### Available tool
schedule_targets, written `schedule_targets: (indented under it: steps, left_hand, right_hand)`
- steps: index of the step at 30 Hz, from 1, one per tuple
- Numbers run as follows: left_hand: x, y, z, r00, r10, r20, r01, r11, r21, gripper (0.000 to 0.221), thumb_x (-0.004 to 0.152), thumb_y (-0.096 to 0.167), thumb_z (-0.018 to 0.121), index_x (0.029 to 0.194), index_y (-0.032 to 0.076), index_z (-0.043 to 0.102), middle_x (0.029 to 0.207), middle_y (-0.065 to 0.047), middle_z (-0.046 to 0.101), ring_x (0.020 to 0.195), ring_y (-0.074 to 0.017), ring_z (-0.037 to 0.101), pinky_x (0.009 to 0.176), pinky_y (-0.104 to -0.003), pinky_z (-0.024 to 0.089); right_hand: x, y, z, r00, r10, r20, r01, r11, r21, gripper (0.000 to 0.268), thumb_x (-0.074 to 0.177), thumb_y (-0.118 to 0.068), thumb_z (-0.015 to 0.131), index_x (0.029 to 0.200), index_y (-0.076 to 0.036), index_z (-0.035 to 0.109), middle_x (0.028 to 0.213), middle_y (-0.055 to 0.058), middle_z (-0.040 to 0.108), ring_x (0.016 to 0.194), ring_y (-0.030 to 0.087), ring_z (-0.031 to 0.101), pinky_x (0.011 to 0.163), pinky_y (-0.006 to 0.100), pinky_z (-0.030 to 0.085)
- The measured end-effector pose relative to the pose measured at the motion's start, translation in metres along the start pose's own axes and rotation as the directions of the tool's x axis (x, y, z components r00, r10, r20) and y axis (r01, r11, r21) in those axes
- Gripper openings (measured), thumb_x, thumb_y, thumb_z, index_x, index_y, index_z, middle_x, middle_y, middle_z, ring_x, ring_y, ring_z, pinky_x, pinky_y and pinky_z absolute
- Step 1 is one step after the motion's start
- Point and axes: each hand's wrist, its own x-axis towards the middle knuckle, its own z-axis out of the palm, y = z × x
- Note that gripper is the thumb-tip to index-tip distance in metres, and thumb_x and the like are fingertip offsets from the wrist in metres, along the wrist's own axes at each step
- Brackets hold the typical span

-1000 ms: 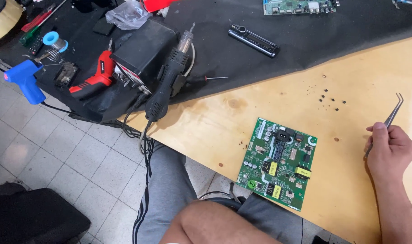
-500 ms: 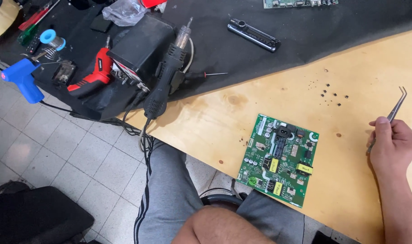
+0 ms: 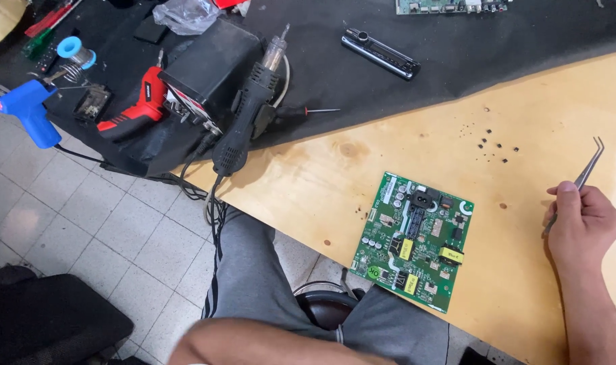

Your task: A person uses a soldering iron and tweezers to work on a small component on a green circuit board at a repair bench.

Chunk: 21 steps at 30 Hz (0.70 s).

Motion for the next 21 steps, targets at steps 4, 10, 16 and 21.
schedule_targets:
  steps: [4,10,16,21]
  left_hand:
    - [0.026,-0.079,0.034,0.997,-0.071,0.04,0.069,0.996,0.062,0.039,0.114,0.037,0.048,0.119,0.006,0.071,0.095,-0.015,0.081,0.082,-0.0387,0.079,0.056,-0.052,0.057]
    - [0.034,-0.237,0.075,0.796,-0.6,-0.079,0.605,0.792,0.087,0.068,0.107,0.063,0.063,0.145,0.007,0.065,0.142,-0.019,0.069,0.129,-0.0391,0.066,0.105,-0.054,0.048]
    - [-0.002,-0.198,0.022,0.84,-0.489,-0.234,0.44,0.868,-0.231,0.062,0.109,0.054,0.06,0.147,0.006,0.059,0.133,-0.021,0.072,0.12,-0.0457,0.067,0.094,-0.054,0.055]
    - [-0.004,-0.192,0.034,0.852,-0.509,-0.126,0.487,0.857,-0.169,0.065,0.109,0.059,0.062,0.144,0.004,0.061,0.127,-0.019,0.075,0.114,-0.0411,0.072,0.085,-0.053,0.058]
  right_hand:
    - [0.0,-0.004,0.003,1.0,-0.003,0.011,0.003,1.0,0.0,0.03,0.14,-0.016,0.06,0.115,-0.002,0.069,0.075,0.005,0.052,0.062,0.013,0.05,0.053,0.029,0.038]
    - [0.0,0.0,0.0,1.0,-0.003,0.007,0.003,1.0,-0.022,0.031,0.141,-0.018,0.059,0.118,-0.002,0.07,0.077,0.006,0.054,0.062,0.014,0.05,0.054,0.03,0.038]
    - [-0.001,-0.006,0.003,1.0,-0.013,0.027,0.013,1.0,0.004,0.032,0.143,-0.017,0.055,0.118,-0.001,0.067,0.079,0.008,0.052,0.059,0.017,0.049,0.053,0.031,0.038]
    - [0.001,0.003,-0.003,0.995,-0.079,0.053,0.082,0.996,-0.045,0.033,0.149,-0.023,0.051,0.133,-0.001,0.07,0.085,0.007,0.055,0.066,0.017,0.052,0.056,0.032,0.042]
